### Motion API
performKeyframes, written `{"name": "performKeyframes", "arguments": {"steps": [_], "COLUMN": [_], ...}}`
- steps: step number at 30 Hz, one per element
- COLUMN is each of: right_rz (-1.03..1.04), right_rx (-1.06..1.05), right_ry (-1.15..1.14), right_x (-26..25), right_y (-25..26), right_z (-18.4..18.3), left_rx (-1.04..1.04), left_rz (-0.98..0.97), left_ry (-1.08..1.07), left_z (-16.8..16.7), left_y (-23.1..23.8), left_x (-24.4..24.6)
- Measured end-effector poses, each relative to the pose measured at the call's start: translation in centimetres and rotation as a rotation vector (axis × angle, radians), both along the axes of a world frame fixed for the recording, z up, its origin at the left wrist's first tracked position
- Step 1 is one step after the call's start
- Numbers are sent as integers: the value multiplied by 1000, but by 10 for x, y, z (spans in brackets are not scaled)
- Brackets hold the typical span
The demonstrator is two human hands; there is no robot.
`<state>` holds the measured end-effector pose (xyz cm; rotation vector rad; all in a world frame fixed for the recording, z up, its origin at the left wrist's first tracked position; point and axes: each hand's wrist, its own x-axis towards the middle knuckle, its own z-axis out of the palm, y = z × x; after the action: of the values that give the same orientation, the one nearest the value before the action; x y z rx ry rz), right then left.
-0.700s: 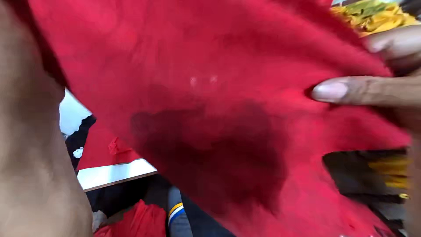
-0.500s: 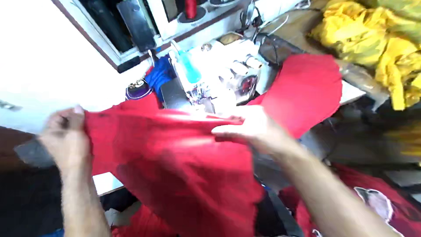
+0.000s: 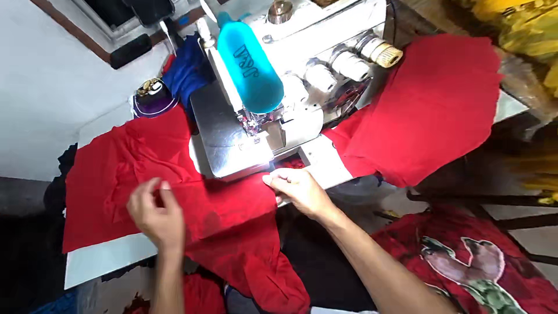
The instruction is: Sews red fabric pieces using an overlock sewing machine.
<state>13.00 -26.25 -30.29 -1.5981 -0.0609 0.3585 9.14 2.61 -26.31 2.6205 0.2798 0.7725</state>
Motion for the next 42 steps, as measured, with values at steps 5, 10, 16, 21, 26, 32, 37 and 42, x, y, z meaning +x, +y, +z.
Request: {"name": "performKeyframes", "arguments": {"steps": [5, 10, 16, 21, 26, 32, 37, 42], "right_rz": [-7, -84, -104, -86, -77, -77, -161, -165], "right_rx": [65, 77, 189, 274, 253, 124, 183, 8], "right_ry": [45, 117, -57, -90, -124, -395, -566, -494], "right_x": [-1, -2, -15, -33, -41, -48, -73, -96], "right_y": [-1, 2, 9, 19, 23, 30, 49, 55], "right_z": [1, 5, 16, 40, 40, 49, 16, -3], "left_rx": [87, -8, -307, -274, -286, -320, -324, -356], "left_rz": [-477, -502, -592, -504, -487, -544, -473, -364], "left_ry": [-28, -72, -15, -69, -45, 72, 30, -38], "left_z": [-29, -20, 28, 35, 37, 46, 59, 84], "left_y": [-123, -120, -114, -113, -105, -93, -76, -64], "left_x": [-9, -4, -10, -6, -12, -18, -22, -17]}}
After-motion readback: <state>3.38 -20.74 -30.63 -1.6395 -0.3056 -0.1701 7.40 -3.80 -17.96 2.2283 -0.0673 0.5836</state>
